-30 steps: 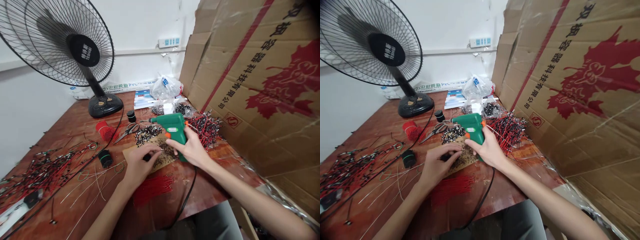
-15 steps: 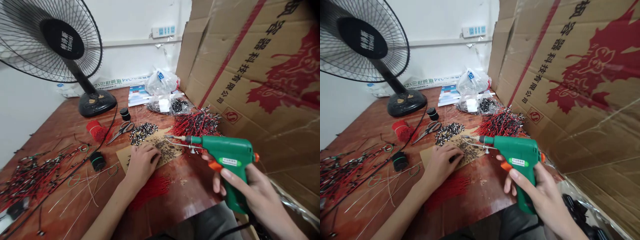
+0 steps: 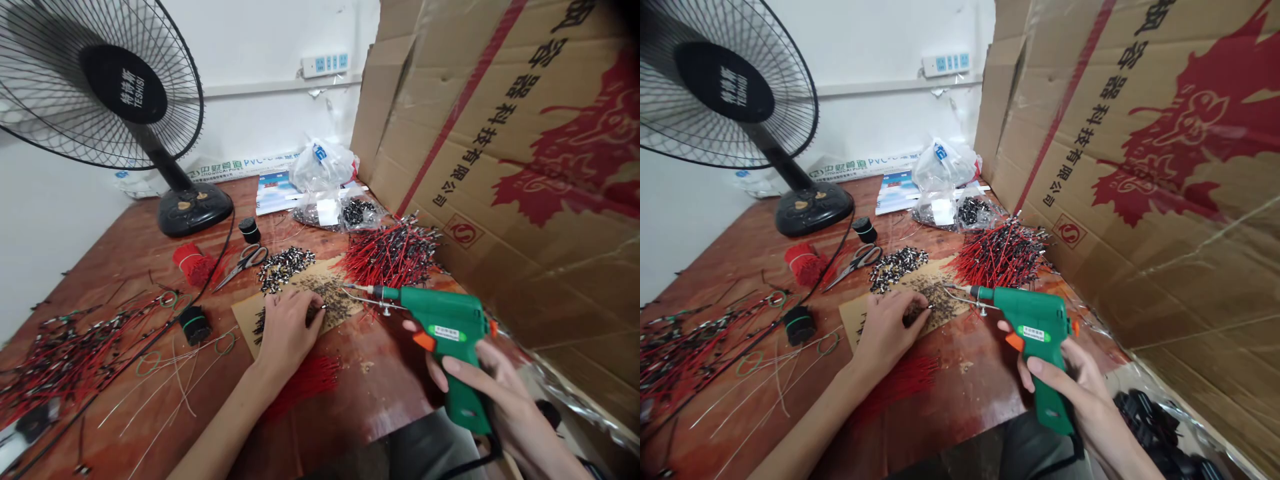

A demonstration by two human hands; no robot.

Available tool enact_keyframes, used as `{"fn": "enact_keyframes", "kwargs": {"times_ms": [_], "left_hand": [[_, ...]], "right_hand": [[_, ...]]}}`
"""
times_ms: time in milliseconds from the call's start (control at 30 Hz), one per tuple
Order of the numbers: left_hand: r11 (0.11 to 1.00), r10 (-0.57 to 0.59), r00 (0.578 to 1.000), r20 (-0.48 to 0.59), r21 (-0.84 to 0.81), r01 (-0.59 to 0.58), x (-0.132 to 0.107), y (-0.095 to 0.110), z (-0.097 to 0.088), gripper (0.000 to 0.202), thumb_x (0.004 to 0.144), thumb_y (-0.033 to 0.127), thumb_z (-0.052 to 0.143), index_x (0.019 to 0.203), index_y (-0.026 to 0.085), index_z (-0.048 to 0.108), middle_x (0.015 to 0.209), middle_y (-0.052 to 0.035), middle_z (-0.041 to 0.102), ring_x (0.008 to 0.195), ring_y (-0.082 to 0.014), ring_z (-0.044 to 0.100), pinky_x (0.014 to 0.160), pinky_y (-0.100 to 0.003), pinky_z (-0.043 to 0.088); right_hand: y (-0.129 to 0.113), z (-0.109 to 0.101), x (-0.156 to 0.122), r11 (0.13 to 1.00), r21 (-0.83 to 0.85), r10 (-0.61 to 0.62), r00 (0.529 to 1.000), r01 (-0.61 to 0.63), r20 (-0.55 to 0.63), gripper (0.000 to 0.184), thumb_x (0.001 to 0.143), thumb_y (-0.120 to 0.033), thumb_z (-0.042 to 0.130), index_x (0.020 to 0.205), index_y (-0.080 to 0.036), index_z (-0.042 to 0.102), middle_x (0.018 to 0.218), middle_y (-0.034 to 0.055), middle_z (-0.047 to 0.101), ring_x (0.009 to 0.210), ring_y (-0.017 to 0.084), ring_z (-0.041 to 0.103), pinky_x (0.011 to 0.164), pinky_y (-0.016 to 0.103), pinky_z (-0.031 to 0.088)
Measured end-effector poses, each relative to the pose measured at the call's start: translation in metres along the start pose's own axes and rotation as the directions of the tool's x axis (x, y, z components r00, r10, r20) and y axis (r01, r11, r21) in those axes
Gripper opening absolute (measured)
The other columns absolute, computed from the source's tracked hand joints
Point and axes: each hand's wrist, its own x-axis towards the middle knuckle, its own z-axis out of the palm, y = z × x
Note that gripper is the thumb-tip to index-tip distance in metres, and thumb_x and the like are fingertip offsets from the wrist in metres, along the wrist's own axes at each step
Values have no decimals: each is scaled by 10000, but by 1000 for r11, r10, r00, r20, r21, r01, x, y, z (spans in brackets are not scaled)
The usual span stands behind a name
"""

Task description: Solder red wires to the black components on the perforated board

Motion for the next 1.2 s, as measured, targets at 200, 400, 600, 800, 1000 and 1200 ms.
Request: {"fn": "enact_keyframes", "kwargs": {"times_ms": [200, 400, 600, 800, 1000, 1200], "left_hand": [[999, -42, 999, -8, -33, 42, -1, 1, 2, 76, 901, 302, 590, 949, 245, 605, 967, 42, 680, 941, -170, 565, 814, -366, 237], [1000, -12, 999, -30, -9, 12, -2, -7, -10, 88, 912, 310, 581, 973, 253, 610, 1015, 44, 683, 958, -162, 576, 810, -360, 237], [974, 73, 988, 137, 204, -101, -12, -39, -58, 86, 889, 272, 574, 936, 246, 642, 981, 17, 667, 951, -190, 583, 791, -362, 234], [944, 41, 967, 253, 308, -121, -18, -37, -56, 149, 885, 250, 535, 806, 226, 659, 853, 5, 663, 799, -192, 578, 759, -379, 221], [915, 30, 974, 224, 386, -117, -18, -28, -49, 193, 889, 232, 475, 772, 196, 624, 828, -29, 643, 835, -238, 594, 755, -411, 234], [915, 53, 981, 188, 384, -123, -18, -30, -47, 171, 864, 206, 469, 750, 190, 595, 808, -33, 633, 825, -238, 600, 735, -405, 261]], "right_hand": [[-3, 9, -2, 974, 218, 53, 998, -61, 39, 697, 817, -411, 528, 1448, -182, 338, 962, 117, 608, 528, 31, 472, 530, 163, 365], [2, 19, 9, 953, 282, 58, 982, -108, 181, 770, 863, -442, 429, 1524, -110, 215, 527, -13, 323, 463, 42, 363, 496, 170, 327], [10, 23, 6, 975, 164, 116, 976, -147, 184, 791, 855, -448, 487, 1516, -92, 238, 520, 1, 384, 470, 42, 402, 532, 163, 349], [14, 26, 4, 983, 112, 127, 978, -147, 166, 815, 841, -463, 523, 1502, -76, 245, 518, -1, 398, 472, 44, 409, 525, 161, 348], [17, 25, 5, 985, 95, 125, 980, -141, 153, 740, 858, -460, 501, 1469, -97, 296, 514, -1, 400, 468, 43, 410, 522, 155, 343], [14, 27, 4, 989, 78, 112, 982, -125, 155, 766, 846, -462, 521, 1466, -71, 298, 507, -3, 410, 465, 42, 411, 525, 159, 353]]}}
